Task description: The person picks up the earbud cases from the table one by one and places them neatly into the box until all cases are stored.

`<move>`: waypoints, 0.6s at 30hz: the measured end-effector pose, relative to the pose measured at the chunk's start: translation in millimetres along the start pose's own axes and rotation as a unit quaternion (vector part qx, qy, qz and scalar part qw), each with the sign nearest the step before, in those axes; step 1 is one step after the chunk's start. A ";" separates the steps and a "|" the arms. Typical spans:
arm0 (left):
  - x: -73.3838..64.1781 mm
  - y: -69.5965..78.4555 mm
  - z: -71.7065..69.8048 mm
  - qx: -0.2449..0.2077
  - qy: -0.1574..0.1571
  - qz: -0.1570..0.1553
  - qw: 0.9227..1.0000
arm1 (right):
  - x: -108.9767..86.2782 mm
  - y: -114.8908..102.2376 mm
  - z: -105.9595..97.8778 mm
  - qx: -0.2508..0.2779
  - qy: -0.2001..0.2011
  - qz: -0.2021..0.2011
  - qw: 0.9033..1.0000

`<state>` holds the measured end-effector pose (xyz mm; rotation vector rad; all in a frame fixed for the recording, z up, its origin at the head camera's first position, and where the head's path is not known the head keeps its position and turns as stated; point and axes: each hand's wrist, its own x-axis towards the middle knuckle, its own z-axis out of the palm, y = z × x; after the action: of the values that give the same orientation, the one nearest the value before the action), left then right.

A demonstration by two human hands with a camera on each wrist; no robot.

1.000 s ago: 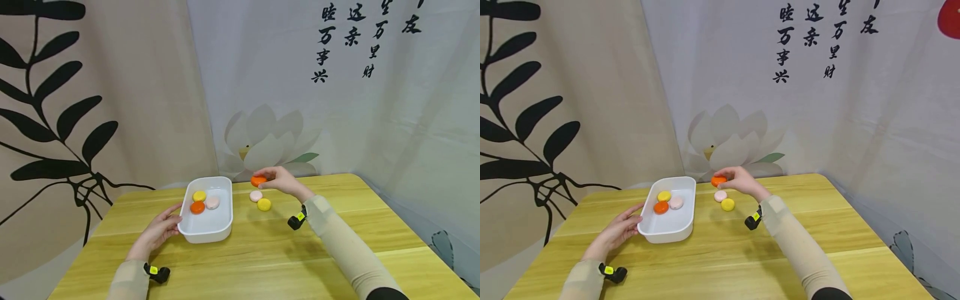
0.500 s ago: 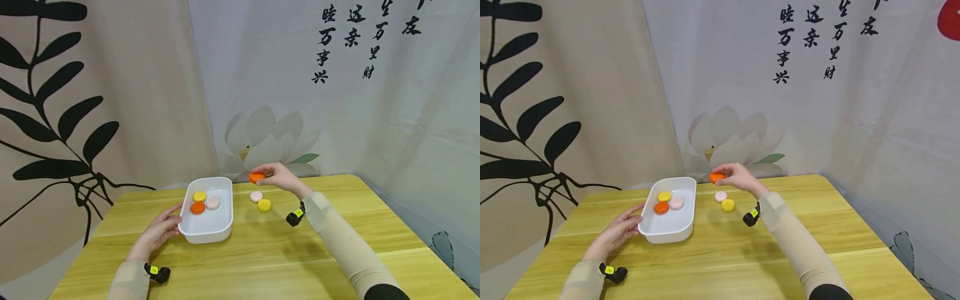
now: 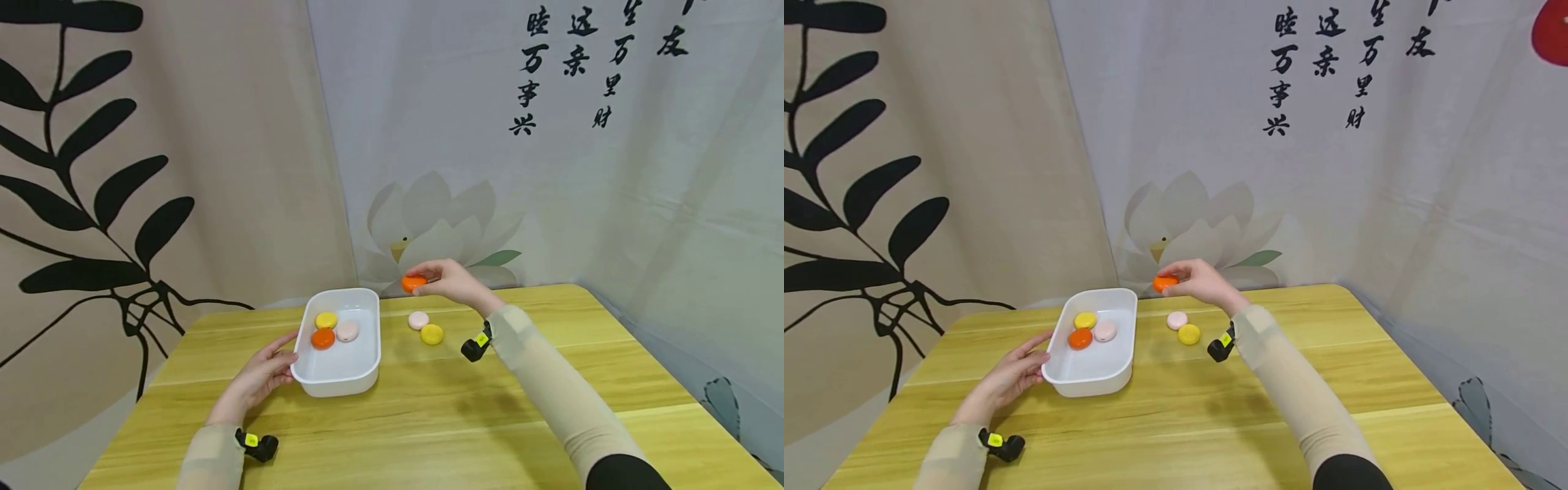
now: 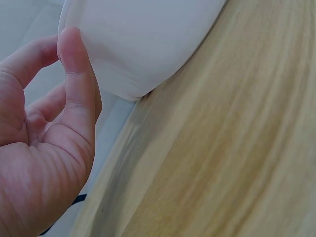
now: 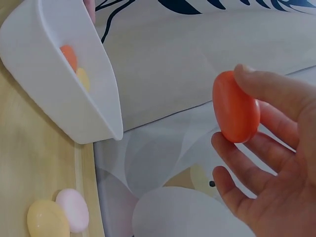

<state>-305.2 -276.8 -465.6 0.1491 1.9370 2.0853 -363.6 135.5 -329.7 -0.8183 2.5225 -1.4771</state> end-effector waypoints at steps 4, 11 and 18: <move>-1.1 0.1 -1.2 0.003 -0.009 0.006 1.000 | 3.7 -4.8 2.5 0.006 -0.007 0.000 1.000; -2.5 1.7 -1.8 0.003 -0.002 0.002 1.000 | 10.4 -13.4 4.5 0.005 -0.016 -0.005 1.000; -2.0 1.3 -0.8 0.002 -0.012 0.010 1.000 | 17.6 -20.1 7.6 0.003 -0.020 -0.010 1.000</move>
<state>-303.7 -278.2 -464.1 0.1939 1.9341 2.0825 -367.9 113.2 -313.8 -0.8643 2.4867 -1.4591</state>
